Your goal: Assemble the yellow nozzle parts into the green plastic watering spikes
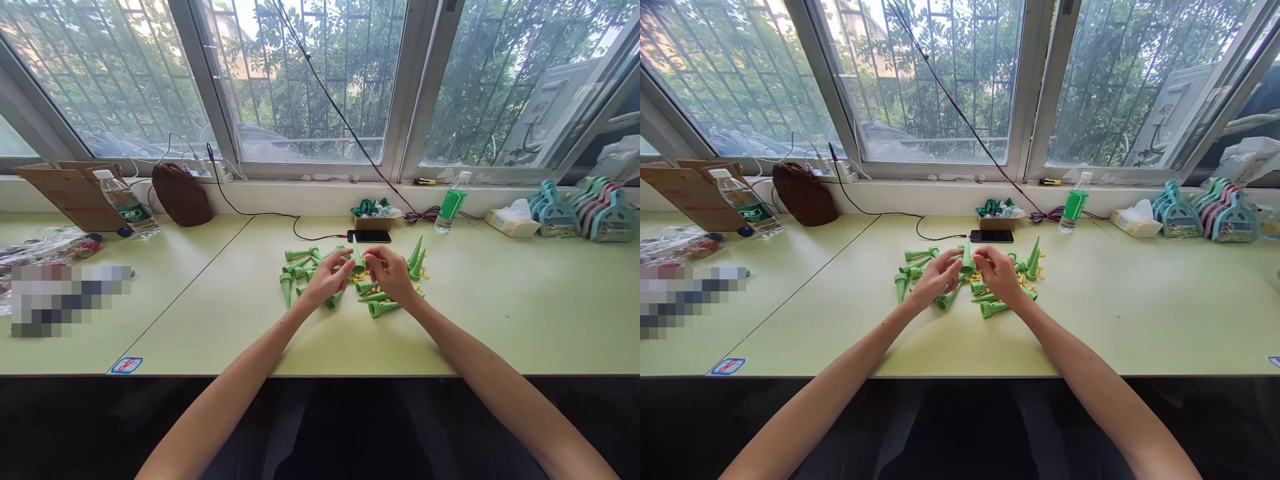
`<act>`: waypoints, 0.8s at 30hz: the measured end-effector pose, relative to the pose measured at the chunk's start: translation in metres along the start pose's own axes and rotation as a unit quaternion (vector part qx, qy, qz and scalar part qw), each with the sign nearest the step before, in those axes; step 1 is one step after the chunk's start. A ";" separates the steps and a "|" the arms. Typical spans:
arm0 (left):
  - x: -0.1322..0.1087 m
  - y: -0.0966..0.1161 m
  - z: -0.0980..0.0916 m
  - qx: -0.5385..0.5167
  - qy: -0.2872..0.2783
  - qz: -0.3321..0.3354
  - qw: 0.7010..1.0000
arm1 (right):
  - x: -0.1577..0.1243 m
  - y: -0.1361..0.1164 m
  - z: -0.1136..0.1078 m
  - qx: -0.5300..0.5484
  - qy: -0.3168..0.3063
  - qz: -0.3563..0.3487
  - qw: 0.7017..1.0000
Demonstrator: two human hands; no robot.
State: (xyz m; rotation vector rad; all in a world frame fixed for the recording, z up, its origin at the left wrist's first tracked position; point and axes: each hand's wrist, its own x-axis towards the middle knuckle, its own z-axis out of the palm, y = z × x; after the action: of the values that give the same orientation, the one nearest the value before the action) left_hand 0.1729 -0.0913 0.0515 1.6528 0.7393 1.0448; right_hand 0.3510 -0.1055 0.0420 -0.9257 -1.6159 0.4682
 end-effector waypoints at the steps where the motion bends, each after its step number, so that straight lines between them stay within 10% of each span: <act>1: 0.000 0.001 0.000 0.001 0.001 0.006 1.000 | 0.000 0.000 0.000 -0.002 -0.002 0.001 1.000; 24: 0.005 -0.013 -0.002 0.057 0.012 0.141 0.988 | -0.001 0.008 0.002 -0.085 -0.016 0.017 0.996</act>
State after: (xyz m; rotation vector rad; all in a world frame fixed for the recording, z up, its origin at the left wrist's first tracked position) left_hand 0.1738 -0.0820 0.0410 1.8851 0.6007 1.2418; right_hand 0.3519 -0.1006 0.0349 -1.0787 -1.6914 0.3740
